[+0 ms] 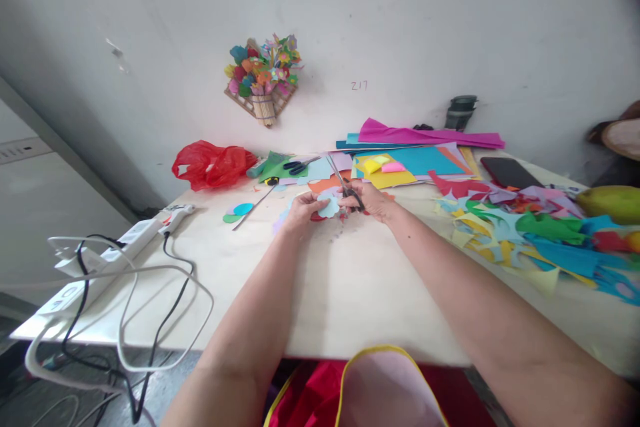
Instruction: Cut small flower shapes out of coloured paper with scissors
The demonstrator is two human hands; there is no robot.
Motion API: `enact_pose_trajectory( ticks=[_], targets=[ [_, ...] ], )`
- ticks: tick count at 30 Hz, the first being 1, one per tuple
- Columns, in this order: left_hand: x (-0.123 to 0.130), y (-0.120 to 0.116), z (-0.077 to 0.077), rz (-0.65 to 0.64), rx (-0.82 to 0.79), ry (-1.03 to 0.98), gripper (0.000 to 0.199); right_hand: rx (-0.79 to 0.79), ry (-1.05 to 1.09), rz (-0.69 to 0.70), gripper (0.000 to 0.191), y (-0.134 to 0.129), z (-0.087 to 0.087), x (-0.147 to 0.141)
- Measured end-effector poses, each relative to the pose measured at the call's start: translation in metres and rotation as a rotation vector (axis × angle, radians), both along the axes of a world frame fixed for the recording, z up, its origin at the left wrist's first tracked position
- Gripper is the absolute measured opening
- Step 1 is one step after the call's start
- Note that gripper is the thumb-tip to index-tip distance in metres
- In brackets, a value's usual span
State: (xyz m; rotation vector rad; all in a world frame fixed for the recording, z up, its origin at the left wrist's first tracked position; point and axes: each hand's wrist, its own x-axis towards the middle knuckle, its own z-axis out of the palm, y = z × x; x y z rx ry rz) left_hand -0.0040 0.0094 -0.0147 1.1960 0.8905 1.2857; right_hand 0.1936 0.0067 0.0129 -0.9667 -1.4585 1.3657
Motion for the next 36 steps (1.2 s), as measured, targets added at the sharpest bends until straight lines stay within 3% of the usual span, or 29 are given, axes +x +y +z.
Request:
enact_pose_trajectory(
  ticks=[11, 15, 20, 29, 36],
  targets=[
    [0.003, -0.002, -0.001, -0.096, -0.028, 0.015, 0.046, 0.065, 0.056, -0.112, 0.039, 0.0, -0.001, -0.014],
    [0.004, -0.001, -0.002, -0.067, -0.02, -0.062, 0.045, 0.066, 0.057, -0.124, 0.04, -0.002, 0.001, -0.016],
    [0.005, -0.002, 0.001, -0.046, 0.019, -0.126, 0.045, 0.037, 0.014, -0.073, 0.036, -0.001, 0.0, -0.009],
    [0.001, 0.0, 0.001, -0.048, 0.043, -0.114, 0.046, 0.013, -0.229, 0.191, 0.025, 0.001, 0.001, 0.012],
    [0.0, 0.001, 0.0, -0.06, -0.009, -0.105, 0.047, -0.022, -0.286, 0.204, 0.022, -0.006, 0.006, 0.009]
  ],
)
